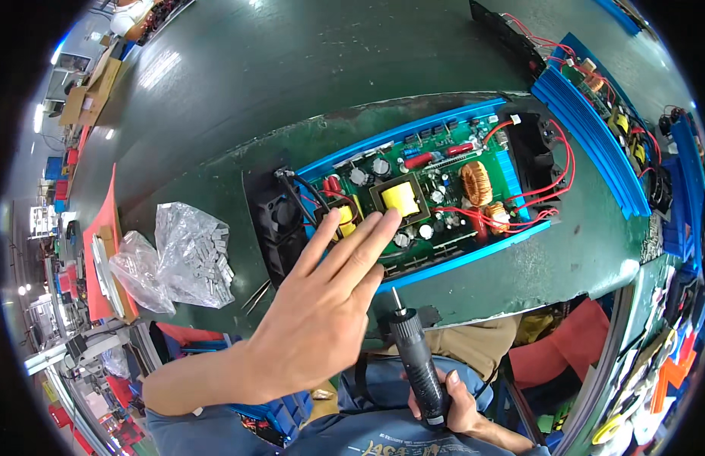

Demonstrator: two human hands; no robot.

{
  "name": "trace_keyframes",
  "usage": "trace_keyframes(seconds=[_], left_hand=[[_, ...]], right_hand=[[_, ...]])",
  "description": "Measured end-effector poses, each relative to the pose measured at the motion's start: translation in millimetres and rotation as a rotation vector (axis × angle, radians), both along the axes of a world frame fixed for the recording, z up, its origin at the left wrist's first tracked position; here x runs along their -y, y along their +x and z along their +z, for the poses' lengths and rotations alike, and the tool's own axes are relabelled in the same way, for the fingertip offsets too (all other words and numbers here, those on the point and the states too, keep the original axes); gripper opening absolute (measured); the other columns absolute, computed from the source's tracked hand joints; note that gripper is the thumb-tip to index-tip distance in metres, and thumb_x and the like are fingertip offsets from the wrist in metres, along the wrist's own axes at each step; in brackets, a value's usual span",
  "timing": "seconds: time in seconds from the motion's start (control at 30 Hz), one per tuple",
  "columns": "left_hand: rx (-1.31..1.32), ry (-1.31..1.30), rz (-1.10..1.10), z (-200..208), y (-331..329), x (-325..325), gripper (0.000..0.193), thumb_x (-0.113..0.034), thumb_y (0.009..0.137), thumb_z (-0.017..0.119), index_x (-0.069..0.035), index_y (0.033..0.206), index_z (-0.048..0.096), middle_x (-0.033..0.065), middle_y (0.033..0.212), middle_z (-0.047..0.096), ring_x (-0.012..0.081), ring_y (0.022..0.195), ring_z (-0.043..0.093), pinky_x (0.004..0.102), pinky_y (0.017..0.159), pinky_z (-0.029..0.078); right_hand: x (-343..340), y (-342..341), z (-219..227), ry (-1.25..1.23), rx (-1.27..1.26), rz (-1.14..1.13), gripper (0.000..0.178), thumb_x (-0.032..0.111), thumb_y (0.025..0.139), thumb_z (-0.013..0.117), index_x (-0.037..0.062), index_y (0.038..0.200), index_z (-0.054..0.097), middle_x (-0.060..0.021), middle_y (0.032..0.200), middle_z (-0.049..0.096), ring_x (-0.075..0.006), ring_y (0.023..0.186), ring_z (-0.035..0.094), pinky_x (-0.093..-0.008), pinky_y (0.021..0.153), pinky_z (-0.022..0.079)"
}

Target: Assembling electronic power inverters by installing components and connecting internal wiring.

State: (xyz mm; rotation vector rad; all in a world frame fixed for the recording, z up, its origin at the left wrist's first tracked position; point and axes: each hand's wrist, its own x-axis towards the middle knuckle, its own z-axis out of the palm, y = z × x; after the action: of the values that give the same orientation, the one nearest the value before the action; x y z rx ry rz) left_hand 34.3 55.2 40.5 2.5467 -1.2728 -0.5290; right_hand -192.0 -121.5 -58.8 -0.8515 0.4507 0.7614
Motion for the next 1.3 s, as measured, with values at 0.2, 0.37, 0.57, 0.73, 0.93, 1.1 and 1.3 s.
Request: trace_keyframes(seconds=[0.2, 0.37, 0.57, 0.73, 0.93, 1.1, 1.3], left_hand=[[0.088, -0.091, 0.108, -20, -17, -5, 0.029, -0.004, 0.082, 0.068, 0.008, 0.108, 0.066, 0.0182, 0.152, 0.047, 0.0316, 0.145, 0.041, 0.0536, 0.121, 0.025], [0.155, -0.112, 0.091, -21, -18, -4, 0.026, -0.002, 0.084, 0.069, 0.008, 0.108, 0.066, 0.0168, 0.146, 0.054, 0.0329, 0.141, 0.047, 0.0525, 0.119, 0.031], [0.162, -0.131, 0.107, -24, -20, 0, 0.025, -0.002, 0.083, 0.069, 0.008, 0.106, 0.066, 0.0166, 0.146, 0.053, 0.0322, 0.142, 0.046, 0.0510, 0.120, 0.031], [0.273, -0.137, 0.086, -6, -16, 1, 0.018, -0.006, 0.086, 0.069, 0.003, 0.102, 0.067, 0.0150, 0.137, 0.060, 0.0323, 0.131, 0.055, 0.0463, 0.113, 0.041], [0.534, -0.414, 0.179, 1, 68, 27, 0.020, -0.022, 0.097, 0.063, -0.002, 0.095, 0.066, 0.0148, 0.097, 0.067, 0.0332, 0.090, 0.067, 0.0426, 0.077, 0.054], [0.365, 0.131, 0.119, -6, 109, 41, 0.066, -0.044, 0.106, 0.044, 0.002, 0.065, 0.067, 0.0255, 0.065, 0.065, 0.0454, 0.070, 0.068, 0.0528, 0.069, 0.055], [0.433, 0.214, -0.016, -15, 112, 51, 0.060, -0.037, 0.105, 0.044, 0.000, 0.066, 0.071, 0.0241, 0.071, 0.069, 0.0408, 0.072, 0.070, 0.0496, 0.070, 0.057]], right_hand=[[2, 2, 1, -0.156, 0.007, 0.021, 0.090, 0.073, 0.099, 0.027, -0.0071, 0.132, 0.053, -0.0118, 0.076, 0.066, -0.0149, 0.062, 0.058, -0.0275, 0.060, 0.044], [-4, -8, -8, 0.036, -0.032, 0.000, 0.094, 0.074, 0.098, 0.027, -0.0086, 0.139, 0.048, -0.0110, 0.074, 0.064, -0.0167, 0.064, 0.059, -0.0272, 0.064, 0.046], [-4, -5, -17, 0.526, -0.159, -0.078, 0.096, 0.076, 0.098, 0.024, -0.0040, 0.145, 0.046, -0.0076, 0.059, 0.055, -0.0177, 0.056, 0.050, -0.0328, 0.075, 0.041], [24, -13, -6, -0.213, 0.083, 0.079, 0.086, 0.068, 0.102, 0.019, -0.0044, 0.131, 0.054, -0.0084, 0.075, 0.064, -0.0148, 0.066, 0.057, -0.0280, 0.064, 0.045], [86, -53, 8, -0.810, 0.191, -0.317, 0.061, 0.059, 0.095, 0.053, 0.0011, 0.114, 0.055, -0.0042, 0.078, 0.061, -0.0109, 0.068, 0.056, -0.0258, 0.059, 0.043], [136, -2, 40, -1.299, 0.322, -0.298, 0.046, 0.027, 0.091, 0.072, 0.0025, 0.128, 0.057, -0.0015, 0.082, 0.060, -0.0108, 0.072, 0.055, -0.0284, 0.064, 0.046], [169, 45, 88, -2.003, 0.942, -0.377, 0.042, 0.007, 0.088, 0.072, 0.0022, 0.128, 0.059, -0.0161, 0.114, 0.061, -0.0292, 0.094, 0.061, -0.0393, 0.084, 0.049]])
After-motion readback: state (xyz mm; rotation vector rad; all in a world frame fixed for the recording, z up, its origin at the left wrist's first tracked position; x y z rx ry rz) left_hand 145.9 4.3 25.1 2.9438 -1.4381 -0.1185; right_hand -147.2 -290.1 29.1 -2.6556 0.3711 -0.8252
